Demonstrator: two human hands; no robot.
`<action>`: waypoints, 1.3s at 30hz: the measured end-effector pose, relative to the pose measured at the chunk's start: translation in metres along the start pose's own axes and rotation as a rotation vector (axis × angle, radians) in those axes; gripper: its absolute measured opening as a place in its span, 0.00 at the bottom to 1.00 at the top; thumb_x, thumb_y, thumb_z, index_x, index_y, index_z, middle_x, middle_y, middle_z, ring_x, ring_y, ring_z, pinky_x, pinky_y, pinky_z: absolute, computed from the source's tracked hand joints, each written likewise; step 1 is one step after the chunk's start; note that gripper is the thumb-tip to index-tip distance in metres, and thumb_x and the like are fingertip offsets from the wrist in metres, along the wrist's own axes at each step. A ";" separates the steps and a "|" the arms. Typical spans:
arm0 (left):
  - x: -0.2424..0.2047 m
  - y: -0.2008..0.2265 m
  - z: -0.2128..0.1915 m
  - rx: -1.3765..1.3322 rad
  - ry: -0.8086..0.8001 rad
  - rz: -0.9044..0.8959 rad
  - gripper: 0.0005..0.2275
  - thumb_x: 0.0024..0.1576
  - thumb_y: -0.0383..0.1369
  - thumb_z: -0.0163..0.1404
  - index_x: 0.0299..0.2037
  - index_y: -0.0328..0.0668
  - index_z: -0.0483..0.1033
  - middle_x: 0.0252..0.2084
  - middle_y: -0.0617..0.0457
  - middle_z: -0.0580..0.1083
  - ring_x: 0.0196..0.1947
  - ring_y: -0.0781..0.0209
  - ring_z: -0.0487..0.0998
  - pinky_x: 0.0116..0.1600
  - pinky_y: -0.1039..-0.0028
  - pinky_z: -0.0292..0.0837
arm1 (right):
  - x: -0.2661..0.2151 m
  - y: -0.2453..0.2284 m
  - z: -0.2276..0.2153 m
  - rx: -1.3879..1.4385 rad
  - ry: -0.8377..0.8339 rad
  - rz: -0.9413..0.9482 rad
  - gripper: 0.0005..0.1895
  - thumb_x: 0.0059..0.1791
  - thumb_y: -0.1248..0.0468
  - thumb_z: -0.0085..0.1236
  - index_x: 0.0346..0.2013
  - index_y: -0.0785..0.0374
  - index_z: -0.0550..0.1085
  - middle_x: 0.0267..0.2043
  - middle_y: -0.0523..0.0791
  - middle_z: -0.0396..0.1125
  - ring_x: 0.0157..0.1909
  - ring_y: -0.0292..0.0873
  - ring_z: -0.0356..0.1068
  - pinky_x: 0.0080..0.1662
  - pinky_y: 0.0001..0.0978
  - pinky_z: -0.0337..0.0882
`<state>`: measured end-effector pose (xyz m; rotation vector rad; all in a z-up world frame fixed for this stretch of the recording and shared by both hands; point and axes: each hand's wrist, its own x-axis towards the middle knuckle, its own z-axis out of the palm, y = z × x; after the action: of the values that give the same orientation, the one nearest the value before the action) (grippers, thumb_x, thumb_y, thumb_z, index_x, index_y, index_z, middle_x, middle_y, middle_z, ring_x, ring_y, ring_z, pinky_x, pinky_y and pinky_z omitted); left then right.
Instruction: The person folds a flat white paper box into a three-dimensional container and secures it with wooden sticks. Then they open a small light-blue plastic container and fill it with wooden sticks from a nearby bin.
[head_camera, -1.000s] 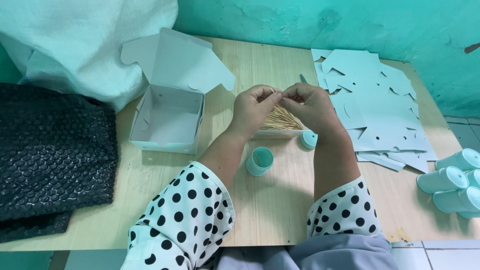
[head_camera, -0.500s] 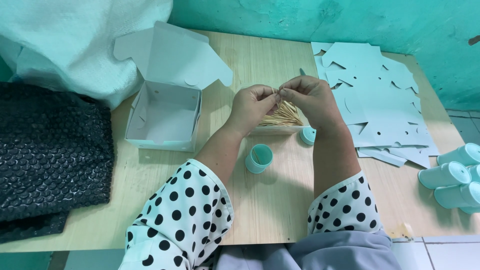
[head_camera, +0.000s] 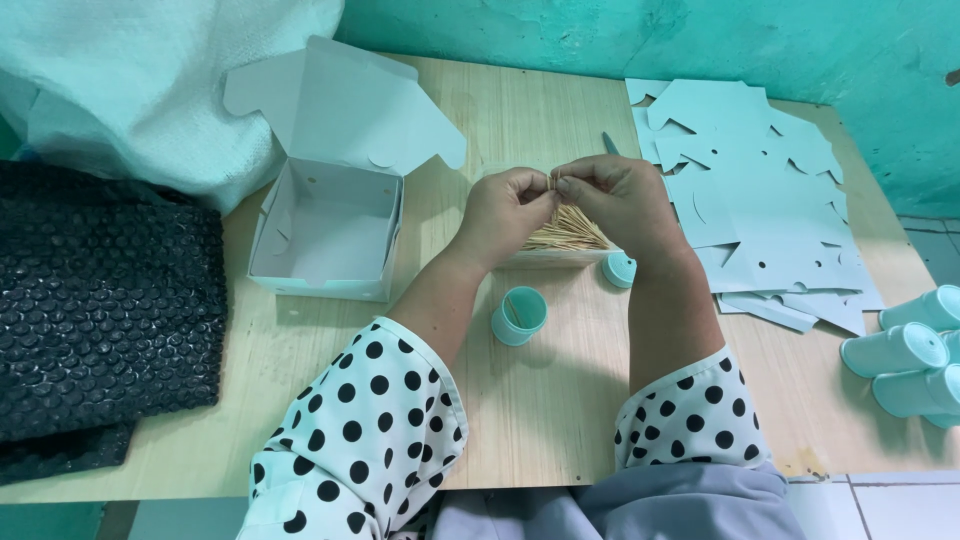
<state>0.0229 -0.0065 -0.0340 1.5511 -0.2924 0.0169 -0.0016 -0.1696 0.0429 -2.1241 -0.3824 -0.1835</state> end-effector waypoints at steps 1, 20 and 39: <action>-0.003 0.003 0.000 0.001 0.000 -0.001 0.06 0.58 0.34 0.59 0.38 0.40 0.84 0.25 0.51 0.77 0.31 0.69 0.79 0.39 0.78 0.78 | -0.001 0.005 -0.001 0.001 0.000 0.000 0.08 0.52 0.72 0.61 0.46 0.66 0.82 0.35 0.50 0.77 0.39 0.42 0.78 0.46 0.32 0.76; -0.104 0.048 -0.022 -0.066 -0.195 -0.092 0.03 0.57 0.28 0.55 0.35 0.39 0.82 0.21 0.55 0.73 0.26 0.70 0.73 0.38 0.77 0.74 | -0.098 0.002 0.024 -0.378 -0.059 -0.560 0.58 0.29 0.56 0.83 0.71 0.60 0.63 0.57 0.51 0.66 0.62 0.57 0.66 0.64 0.55 0.63; -0.126 0.028 -0.015 -0.117 -0.155 -0.099 0.03 0.56 0.27 0.55 0.35 0.40 0.82 0.22 0.54 0.75 0.24 0.72 0.73 0.33 0.82 0.71 | -0.108 -0.007 0.024 -0.436 -0.061 -0.623 0.53 0.29 0.61 0.83 0.67 0.59 0.68 0.56 0.50 0.69 0.60 0.56 0.69 0.62 0.54 0.64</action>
<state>-0.1015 0.0307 -0.0308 1.4516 -0.3322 -0.1957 -0.1056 -0.1674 0.0059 -2.3702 -1.1209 -0.6051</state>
